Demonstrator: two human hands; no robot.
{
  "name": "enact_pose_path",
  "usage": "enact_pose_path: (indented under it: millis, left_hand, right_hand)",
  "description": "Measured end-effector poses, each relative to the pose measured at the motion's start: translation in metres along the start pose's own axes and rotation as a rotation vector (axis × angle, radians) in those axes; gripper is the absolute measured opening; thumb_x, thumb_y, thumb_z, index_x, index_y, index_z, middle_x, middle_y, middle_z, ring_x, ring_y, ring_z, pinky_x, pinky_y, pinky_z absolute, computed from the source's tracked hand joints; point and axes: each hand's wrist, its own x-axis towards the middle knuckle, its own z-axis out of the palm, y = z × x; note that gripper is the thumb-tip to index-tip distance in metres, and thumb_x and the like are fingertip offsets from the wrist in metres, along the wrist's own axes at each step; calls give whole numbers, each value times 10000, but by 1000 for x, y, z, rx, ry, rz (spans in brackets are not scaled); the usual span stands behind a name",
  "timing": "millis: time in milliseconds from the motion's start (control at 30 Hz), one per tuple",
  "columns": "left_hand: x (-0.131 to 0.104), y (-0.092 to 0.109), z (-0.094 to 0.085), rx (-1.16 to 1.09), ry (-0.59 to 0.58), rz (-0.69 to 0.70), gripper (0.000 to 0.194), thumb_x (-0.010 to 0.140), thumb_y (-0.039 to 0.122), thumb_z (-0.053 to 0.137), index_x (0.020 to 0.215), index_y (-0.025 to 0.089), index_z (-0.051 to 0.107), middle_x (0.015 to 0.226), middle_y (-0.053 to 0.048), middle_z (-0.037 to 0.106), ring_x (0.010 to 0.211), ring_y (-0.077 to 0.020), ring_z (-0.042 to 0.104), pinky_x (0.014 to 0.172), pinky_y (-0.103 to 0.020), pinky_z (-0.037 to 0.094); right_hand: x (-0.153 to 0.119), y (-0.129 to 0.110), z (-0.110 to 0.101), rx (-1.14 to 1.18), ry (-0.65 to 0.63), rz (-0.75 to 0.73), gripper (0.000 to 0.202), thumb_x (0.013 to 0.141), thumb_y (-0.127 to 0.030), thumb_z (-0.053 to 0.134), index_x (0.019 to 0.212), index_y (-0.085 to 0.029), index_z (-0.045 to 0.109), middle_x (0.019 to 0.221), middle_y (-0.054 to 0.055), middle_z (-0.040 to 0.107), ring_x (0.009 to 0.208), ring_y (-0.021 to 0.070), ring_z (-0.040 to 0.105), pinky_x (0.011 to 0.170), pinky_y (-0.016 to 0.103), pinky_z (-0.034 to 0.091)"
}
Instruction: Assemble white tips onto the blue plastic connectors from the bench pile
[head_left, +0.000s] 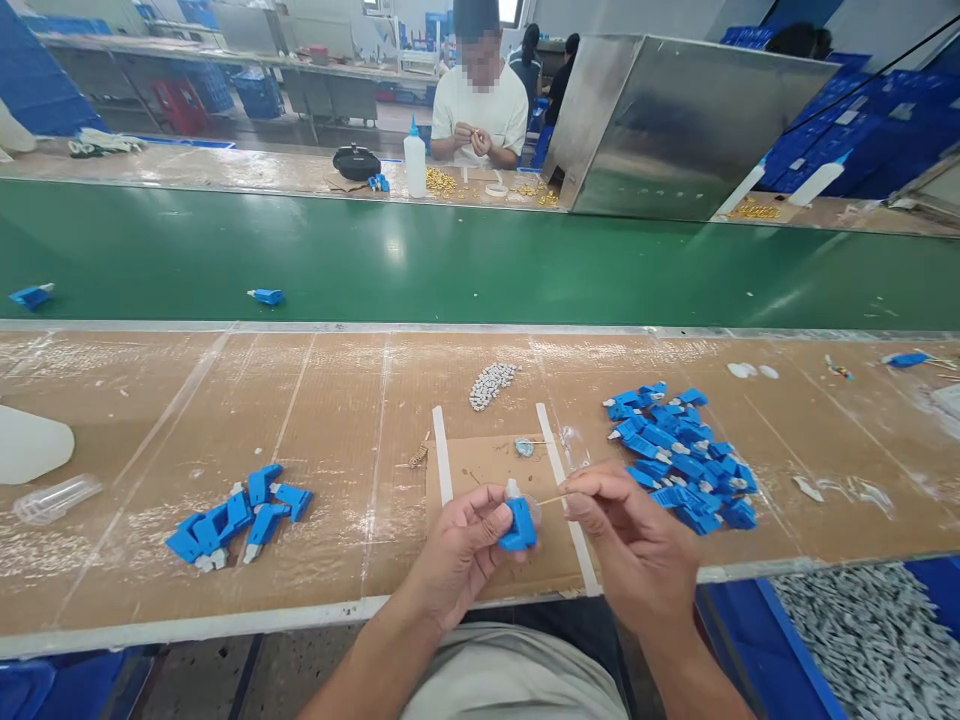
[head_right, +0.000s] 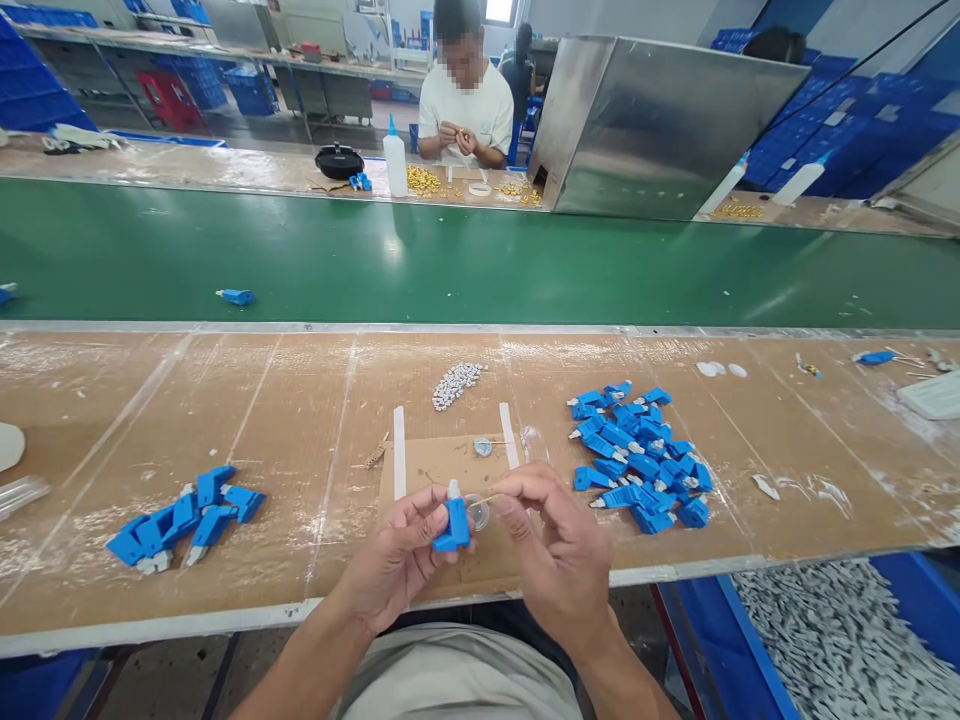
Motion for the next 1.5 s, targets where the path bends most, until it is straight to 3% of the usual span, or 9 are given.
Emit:
enact_pose_path:
  millis: [67, 200, 333, 500, 733, 1000, 1200, 1367, 1500]
  left_hand:
    - [-1, 5, -6, -21, 48, 23, 203, 860, 243, 712, 1000, 106, 658, 884, -86, 676, 749, -143, 686, 626, -175, 528]
    - [-2, 11, -22, -59, 151, 64, 255, 824, 223, 753, 1035, 120, 654, 867, -61, 668, 775, -151, 702, 625, -164, 539]
    - [-5, 11, -32, -80, 181, 82, 265, 809, 226, 771, 1025, 125, 656, 877, -60, 674, 778, -150, 703, 612, -161, 542]
    - [-8, 9, -37, -101, 172, 69, 284, 792, 227, 787, 1015, 123, 646, 852, -79, 688, 767, -162, 702, 611, -176, 537]
    - [-6, 7, -44, -208, 265, 69, 346, 753, 198, 818, 1049, 122, 657, 838, -71, 692, 714, -149, 693, 571, -183, 555]
    - [-3, 2, -46, -268, 225, 79, 297, 726, 200, 840, 968, 111, 692, 778, -70, 702, 699, -163, 708, 535, -174, 549]
    - [9, -4, -65, -247, 135, 34, 287, 712, 236, 853, 925, 114, 704, 756, -86, 708, 696, -178, 714, 522, -171, 528]
    - [14, -8, -75, -195, 109, 45, 301, 691, 266, 869, 893, 125, 696, 737, -84, 706, 656, -174, 700, 502, -181, 512]
    - [10, -7, -71, -202, 97, 63, 287, 703, 273, 862, 865, 135, 670, 747, -79, 702, 673, -169, 705, 522, -172, 511]
  right_hand:
    - [1, 9, -2, -5, 4, 71, 86, 937, -193, 618, 956, -245, 684, 917, 13, 617, 863, 172, 580, 739, 280, 450]
    - [-3, 33, 1, -23, -162, 190, 118, 938, -291, 623, 937, -224, 720, 925, 37, 618, 867, 191, 595, 726, 288, 470]
    - [5, 51, 2, 13, -212, 322, 266, 930, -378, 630, 1131, -208, 672, 985, 63, 642, 859, 200, 630, 737, 302, 520]
    - [65, 69, 7, -307, -240, 166, 208, 956, -354, 560, 1022, -195, 676, 944, 68, 706, 826, 206, 653, 735, 318, 512]
    - [134, 96, 48, -453, -367, -41, 137, 887, -201, 571, 822, -192, 692, 824, 47, 700, 778, 208, 618, 732, 324, 448]
    - [140, 107, 59, -508, -453, -102, 179, 913, -181, 524, 857, -194, 694, 871, 48, 678, 832, 204, 606, 764, 316, 459]
    - [145, 103, 67, -597, -532, -106, 183, 918, -115, 543, 837, -173, 696, 902, 56, 666, 859, 189, 611, 803, 319, 478]
    - [148, 100, 76, -615, -586, -75, 160, 941, -298, 636, 932, -139, 654, 974, 47, 666, 866, 183, 636, 804, 371, 524]
    - [149, 92, 67, -476, -565, -47, 129, 897, -222, 621, 790, -149, 621, 818, 57, 645, 790, 196, 606, 779, 372, 497]
